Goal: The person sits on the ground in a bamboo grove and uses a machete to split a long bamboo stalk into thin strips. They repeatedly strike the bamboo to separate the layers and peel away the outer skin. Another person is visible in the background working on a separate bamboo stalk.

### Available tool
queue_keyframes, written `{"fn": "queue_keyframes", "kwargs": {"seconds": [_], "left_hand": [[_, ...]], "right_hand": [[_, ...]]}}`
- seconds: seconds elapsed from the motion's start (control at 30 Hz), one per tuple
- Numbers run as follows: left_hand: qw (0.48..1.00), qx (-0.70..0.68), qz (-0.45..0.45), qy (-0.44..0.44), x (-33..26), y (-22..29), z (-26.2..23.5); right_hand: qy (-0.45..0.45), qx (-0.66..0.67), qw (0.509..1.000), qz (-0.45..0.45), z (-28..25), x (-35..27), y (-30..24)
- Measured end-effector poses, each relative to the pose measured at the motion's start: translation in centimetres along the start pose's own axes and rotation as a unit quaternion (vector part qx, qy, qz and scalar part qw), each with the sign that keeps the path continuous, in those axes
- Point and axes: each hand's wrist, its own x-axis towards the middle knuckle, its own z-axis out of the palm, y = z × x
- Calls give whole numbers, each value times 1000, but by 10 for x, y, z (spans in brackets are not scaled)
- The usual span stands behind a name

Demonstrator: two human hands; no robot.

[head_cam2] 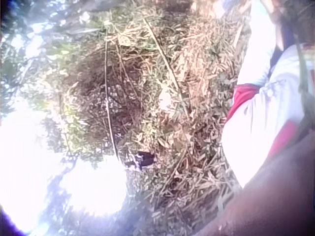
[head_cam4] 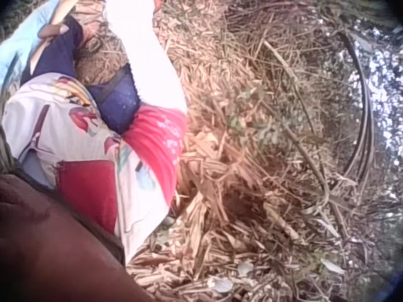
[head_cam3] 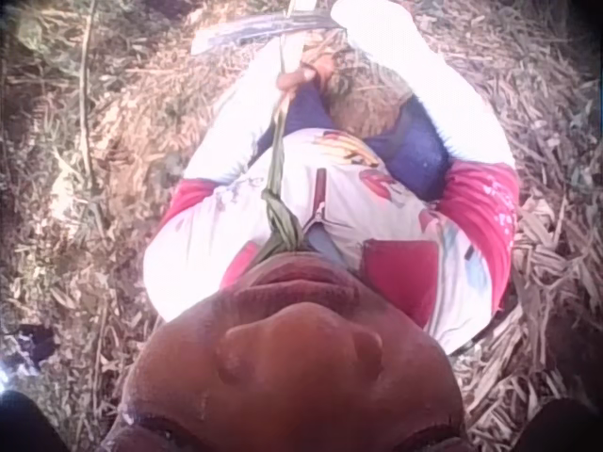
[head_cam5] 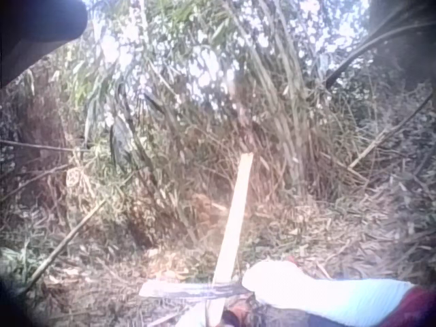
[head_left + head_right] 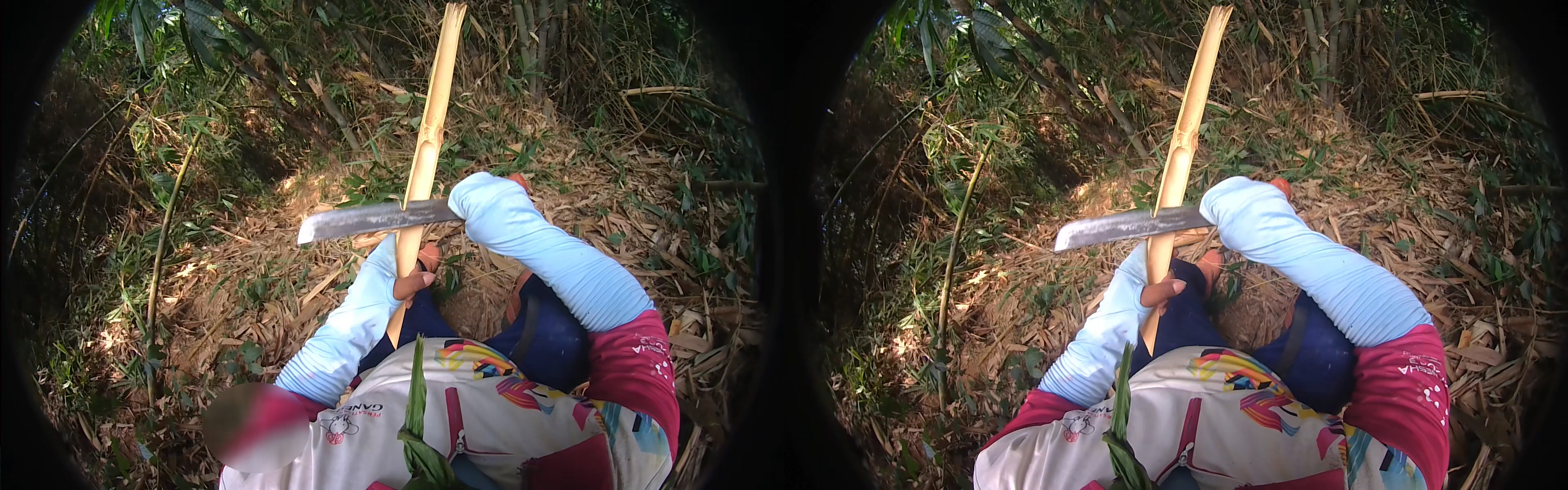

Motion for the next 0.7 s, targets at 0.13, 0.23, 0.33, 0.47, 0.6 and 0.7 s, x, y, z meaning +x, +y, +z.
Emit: {"fn": "queue_keyframes", "kwargs": {"seconds": [0.13,0.23,0.33,0.47,0.6,0.7], "left_hand": [[1000,-23,-4,-7,7,0,-2],[998,-24,45,-28,6,-6,-5],[995,75,-70,-16,-12,19,-6],[996,63,-52,19,-20,36,9],[995,85,-47,15,-15,30,3],[991,105,-81,28,-29,30,3]], "right_hand": [[6,-16,996,85,1,19,26],[-23,-33,997,59,6,6,-2],[-2,34,994,99,3,15,13],[-9,34,986,160,-12,25,34],[-51,5,995,84,3,18,3],[54,89,967,232,-32,26,51]]}}
